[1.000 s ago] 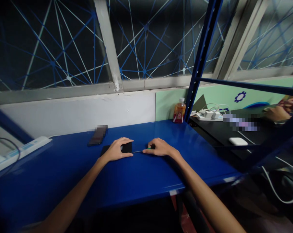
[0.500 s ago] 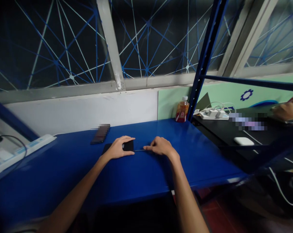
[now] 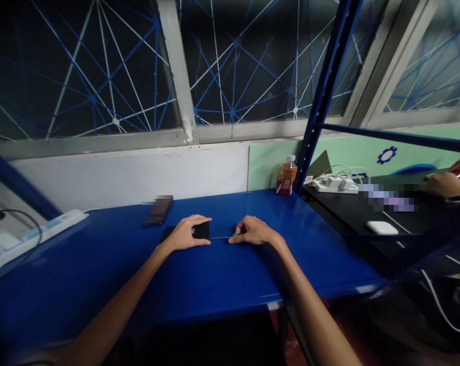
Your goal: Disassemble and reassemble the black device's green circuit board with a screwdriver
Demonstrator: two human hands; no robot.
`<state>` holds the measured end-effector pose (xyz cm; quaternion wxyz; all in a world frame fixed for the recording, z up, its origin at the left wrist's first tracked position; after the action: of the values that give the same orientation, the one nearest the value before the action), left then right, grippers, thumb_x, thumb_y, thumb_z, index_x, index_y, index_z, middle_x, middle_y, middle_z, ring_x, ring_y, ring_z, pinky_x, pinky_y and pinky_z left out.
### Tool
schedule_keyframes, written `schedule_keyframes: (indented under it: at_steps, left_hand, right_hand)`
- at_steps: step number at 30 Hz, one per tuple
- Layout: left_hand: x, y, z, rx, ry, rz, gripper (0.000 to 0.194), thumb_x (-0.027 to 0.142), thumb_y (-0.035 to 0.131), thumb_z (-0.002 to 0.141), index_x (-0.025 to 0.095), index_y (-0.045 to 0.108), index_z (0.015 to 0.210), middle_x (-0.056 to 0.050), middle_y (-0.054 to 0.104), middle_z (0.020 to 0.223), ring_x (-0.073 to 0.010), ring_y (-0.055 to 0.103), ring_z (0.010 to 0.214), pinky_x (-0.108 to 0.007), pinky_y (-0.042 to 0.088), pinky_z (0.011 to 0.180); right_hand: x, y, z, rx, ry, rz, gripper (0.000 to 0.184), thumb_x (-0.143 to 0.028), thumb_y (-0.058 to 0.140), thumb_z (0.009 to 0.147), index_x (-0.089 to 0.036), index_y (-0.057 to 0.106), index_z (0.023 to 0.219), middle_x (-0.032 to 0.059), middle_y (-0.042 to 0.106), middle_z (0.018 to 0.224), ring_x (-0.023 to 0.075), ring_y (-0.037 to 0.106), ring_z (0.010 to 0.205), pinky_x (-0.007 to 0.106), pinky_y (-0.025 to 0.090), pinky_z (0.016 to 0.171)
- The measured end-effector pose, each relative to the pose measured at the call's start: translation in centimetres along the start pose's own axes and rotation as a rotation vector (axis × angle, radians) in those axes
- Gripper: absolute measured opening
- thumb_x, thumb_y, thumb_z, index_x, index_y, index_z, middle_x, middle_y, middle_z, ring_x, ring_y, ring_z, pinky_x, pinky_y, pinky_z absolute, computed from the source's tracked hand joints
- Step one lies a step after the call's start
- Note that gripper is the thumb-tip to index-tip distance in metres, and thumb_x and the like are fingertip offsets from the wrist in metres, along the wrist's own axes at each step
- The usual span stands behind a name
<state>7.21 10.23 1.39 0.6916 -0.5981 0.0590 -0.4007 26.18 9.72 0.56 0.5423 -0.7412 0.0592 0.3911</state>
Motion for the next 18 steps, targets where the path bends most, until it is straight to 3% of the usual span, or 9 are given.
schedule_keyframes:
  at_steps: [4, 8, 13, 18]
  left_hand:
    - [0.0, 0.0, 0.0, 0.005, 0.001, 0.010, 0.070, 0.058, 0.071, 0.065, 0.029, 0.055, 0.126, -0.009, 0.058, 0.124, -0.0308, 0.054, 0.111, -0.043, 0.045, 0.092]
    - [0.1, -0.1, 0.0, 0.007, -0.007, 0.010, 0.070, 0.057, 0.072, 0.064, 0.029, 0.055, 0.126, -0.008, 0.058, 0.123, -0.0304, 0.055, 0.111, -0.043, 0.046, 0.091]
    - [0.2, -0.1, -0.1, 0.001, 0.003, 0.011, 0.068, 0.056, 0.072, 0.066, 0.030, 0.055, 0.126, -0.008, 0.058, 0.123, -0.0298, 0.055, 0.111, -0.043, 0.045, 0.091]
    - [0.0, 0.0, -0.1, -0.004, -0.002, 0.028, 0.067, 0.057, 0.071, 0.067, 0.029, 0.055, 0.126, -0.009, 0.058, 0.123, -0.0302, 0.055, 0.110, -0.043, 0.045, 0.092]
  right_hand:
    - [0.4, 0.5, 0.3, -0.093, 0.055, 0.105, 0.048, -0.059, 0.069, 0.063, -0.016, 0.061, 0.080, -0.0005, 0.058, 0.060, 0.0115, 0.051, 0.048, 0.023, 0.035, 0.048]
    - [-0.1, -0.1, 1.2, -0.059, -0.041, 0.041, 0.045, -0.054, 0.074, 0.060, -0.017, 0.059, 0.079, -0.0007, 0.059, 0.063, 0.0105, 0.049, 0.051, 0.022, 0.034, 0.049]
    - [-0.1, 0.1, 2.1, -0.079, -0.061, 0.000, 0.054, -0.064, 0.044, 0.082, -0.015, 0.060, 0.066, 0.0016, 0.058, 0.056, 0.0108, 0.047, 0.048, 0.023, 0.033, 0.049]
    - [0.2, 0.6, 1.8, -0.052, -0.063, -0.107, 0.060, -0.066, 0.040, 0.083, -0.015, 0.064, 0.063, 0.0023, 0.059, 0.056, 0.0114, 0.048, 0.049, 0.025, 0.032, 0.051]
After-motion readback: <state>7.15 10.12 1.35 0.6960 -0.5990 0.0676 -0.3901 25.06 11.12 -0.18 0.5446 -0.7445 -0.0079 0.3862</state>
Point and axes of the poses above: each hand's wrist, its own z-axis towards the middle knuckle, its own y-axis out of the palm, x = y × z, the point moved 8 cm from there along z, towards the middle knuckle
